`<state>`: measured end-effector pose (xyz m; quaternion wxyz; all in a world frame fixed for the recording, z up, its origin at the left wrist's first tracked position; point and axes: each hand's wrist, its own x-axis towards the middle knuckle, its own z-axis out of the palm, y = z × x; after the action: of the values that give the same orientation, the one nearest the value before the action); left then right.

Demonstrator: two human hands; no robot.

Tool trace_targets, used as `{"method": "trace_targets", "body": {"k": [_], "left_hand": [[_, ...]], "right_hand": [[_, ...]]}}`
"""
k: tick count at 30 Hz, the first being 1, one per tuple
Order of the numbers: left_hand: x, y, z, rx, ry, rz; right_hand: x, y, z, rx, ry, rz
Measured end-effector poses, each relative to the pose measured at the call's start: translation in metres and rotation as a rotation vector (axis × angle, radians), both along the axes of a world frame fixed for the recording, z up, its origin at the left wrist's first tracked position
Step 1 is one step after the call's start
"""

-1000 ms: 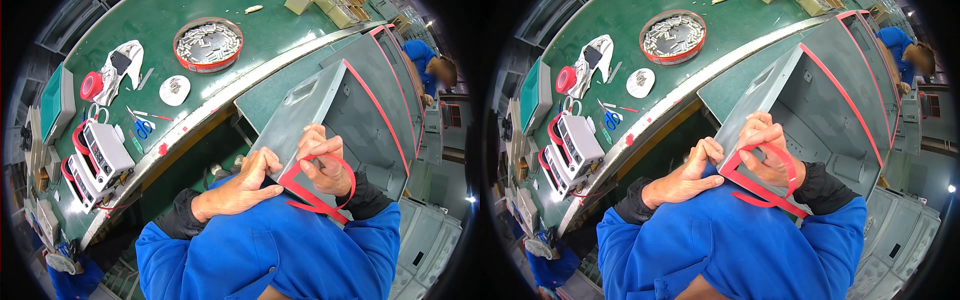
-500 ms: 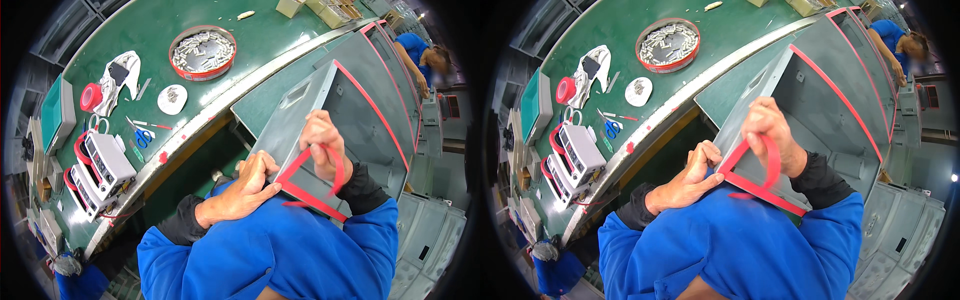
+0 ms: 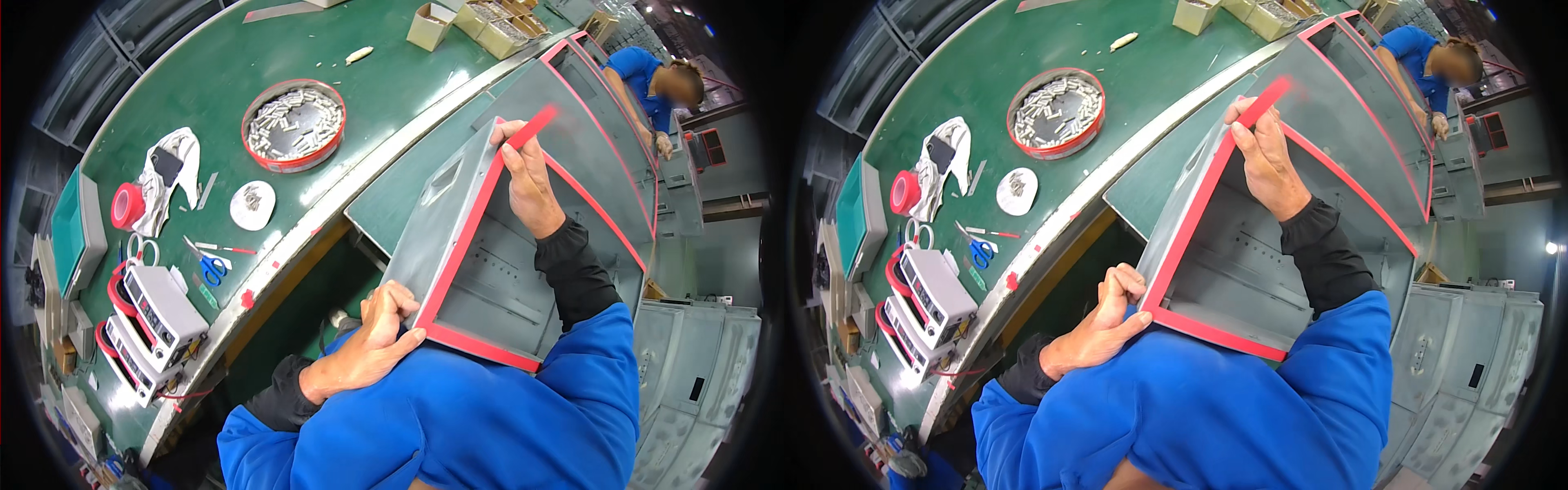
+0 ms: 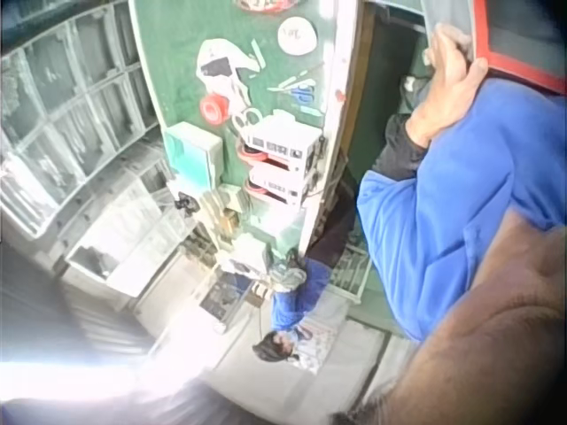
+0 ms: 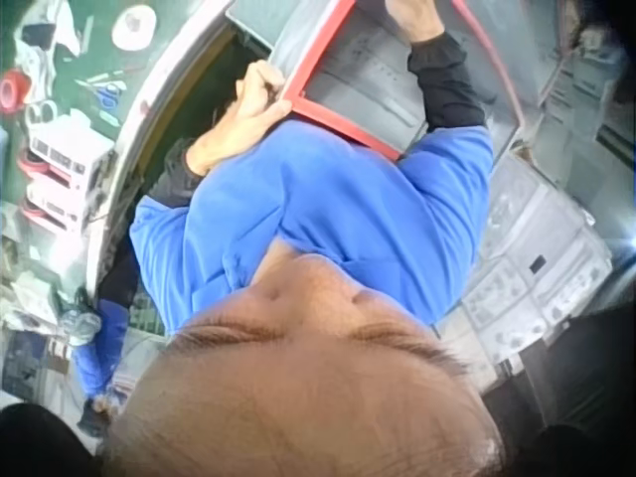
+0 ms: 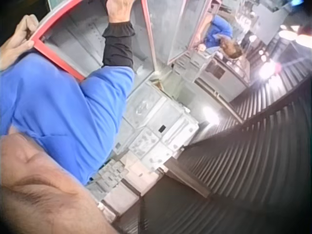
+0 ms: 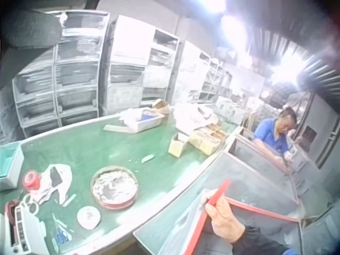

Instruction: The person applies red tape along the edges of a gray metal cabinet door, smoothing it into place. They then use a small metal tool to scrape or clean a rectangular cutout on the door's surface. The person handles the door and the tool throughout the process.

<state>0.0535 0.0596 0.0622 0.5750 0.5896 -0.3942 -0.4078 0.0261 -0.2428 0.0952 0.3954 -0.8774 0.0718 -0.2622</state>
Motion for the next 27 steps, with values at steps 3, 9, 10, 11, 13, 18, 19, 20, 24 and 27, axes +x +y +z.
{"method": "trace_targets", "body": {"k": [3, 9, 10, 11, 13, 18, 19, 20, 24, 27], "left_hand": [[0.001, 0.000, -0.001, -0.012, -0.002, 0.005], [0.000, -0.001, -0.003, -0.028, 0.014, 0.014], [0.000, -0.001, -0.003, -0.028, 0.013, 0.016], [0.000, 0.000, -0.004, -0.028, 0.011, 0.019], [0.000, 0.000, -0.002, -0.022, 0.027, 0.010], [0.000, -0.001, -0.003, -0.046, 0.015, 0.015], [0.000, 0.000, -0.003, -0.039, 0.010, 0.014], [0.000, 0.000, -0.003, -0.032, 0.004, 0.012], [-0.001, 0.000, -0.002, -0.035, 0.010, 0.008], [-0.001, 0.001, -0.003, -0.028, 0.024, 0.003]], "right_hand": [[0.002, 0.000, 0.012, 0.383, 0.002, -0.010], [0.010, -0.036, 0.024, 0.615, -0.066, 0.067], [0.013, -0.036, 0.029, 0.654, -0.052, 0.020], [0.014, -0.041, 0.030, 0.617, -0.026, 0.043], [0.013, -0.057, 0.030, 0.542, 0.025, 0.084], [0.018, -0.062, 0.030, 0.369, 0.154, 0.114], [0.019, -0.058, 0.031, 0.318, 0.176, 0.096], [0.020, -0.059, 0.029, 0.275, 0.217, 0.094], [0.018, -0.065, 0.017, 0.100, 0.293, 0.089], [0.020, -0.062, 0.019, -0.009, 0.335, 0.079]]}}
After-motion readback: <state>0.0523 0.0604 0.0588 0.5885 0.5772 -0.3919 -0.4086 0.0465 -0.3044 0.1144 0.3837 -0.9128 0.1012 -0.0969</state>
